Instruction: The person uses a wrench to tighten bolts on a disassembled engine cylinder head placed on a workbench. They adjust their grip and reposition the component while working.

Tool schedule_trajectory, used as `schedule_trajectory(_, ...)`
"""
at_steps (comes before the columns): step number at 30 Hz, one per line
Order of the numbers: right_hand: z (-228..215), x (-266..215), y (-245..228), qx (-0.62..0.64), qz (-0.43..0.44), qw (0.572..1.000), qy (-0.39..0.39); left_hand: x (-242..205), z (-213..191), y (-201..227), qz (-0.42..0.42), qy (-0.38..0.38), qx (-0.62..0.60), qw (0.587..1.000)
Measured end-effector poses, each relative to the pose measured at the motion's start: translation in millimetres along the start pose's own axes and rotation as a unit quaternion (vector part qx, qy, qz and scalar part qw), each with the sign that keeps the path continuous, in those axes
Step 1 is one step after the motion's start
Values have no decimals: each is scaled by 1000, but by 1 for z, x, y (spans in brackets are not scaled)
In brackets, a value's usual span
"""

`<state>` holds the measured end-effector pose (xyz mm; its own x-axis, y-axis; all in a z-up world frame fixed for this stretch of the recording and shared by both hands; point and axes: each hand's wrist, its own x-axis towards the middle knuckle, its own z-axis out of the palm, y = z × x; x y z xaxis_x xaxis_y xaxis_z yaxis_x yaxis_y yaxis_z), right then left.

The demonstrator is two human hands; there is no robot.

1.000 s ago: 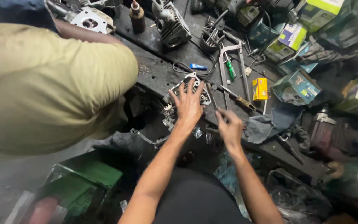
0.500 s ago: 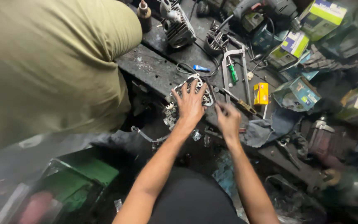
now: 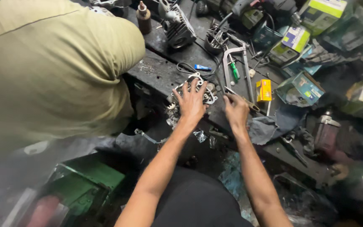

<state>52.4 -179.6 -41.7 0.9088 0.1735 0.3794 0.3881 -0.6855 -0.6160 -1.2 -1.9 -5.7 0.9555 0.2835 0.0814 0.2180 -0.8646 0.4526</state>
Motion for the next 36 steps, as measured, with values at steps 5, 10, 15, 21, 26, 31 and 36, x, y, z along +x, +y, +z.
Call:
schedule_trajectory(5, -29, -35, 1, 50, 52, 997, 7, 3, 2, 2, -13, -16, 2, 1000)
schedule_trajectory(10, -22, -49, -33, 65, 85, 994, -32, 3, 0, 2, -9, -11, 2, 1000)
schedule_trajectory(15, -7, -13, -40, 72, 11, 997, -13, 1, 0, 2, 3, -4, -7, 1000)
schedule_trajectory(21, -20, -40, -38, 76, 89, 992, -43, 2, -5, 5, -7, -1, -5, 1000)
schedule_trajectory(26, -2, -6, -11, -3, -5, 1000, -9, 3, -7, 5, -9, -16, -19, 1000)
schedule_trajectory(31, 13, 20, 15, 29, 18, 999, 26, 6, -7, 2, 9, 6, -26, 1000)
schedule_trajectory(36, 14, 11, 23, 48, 123, 990, -45, 1, 2, 1, 11, 2, -17, 1000)
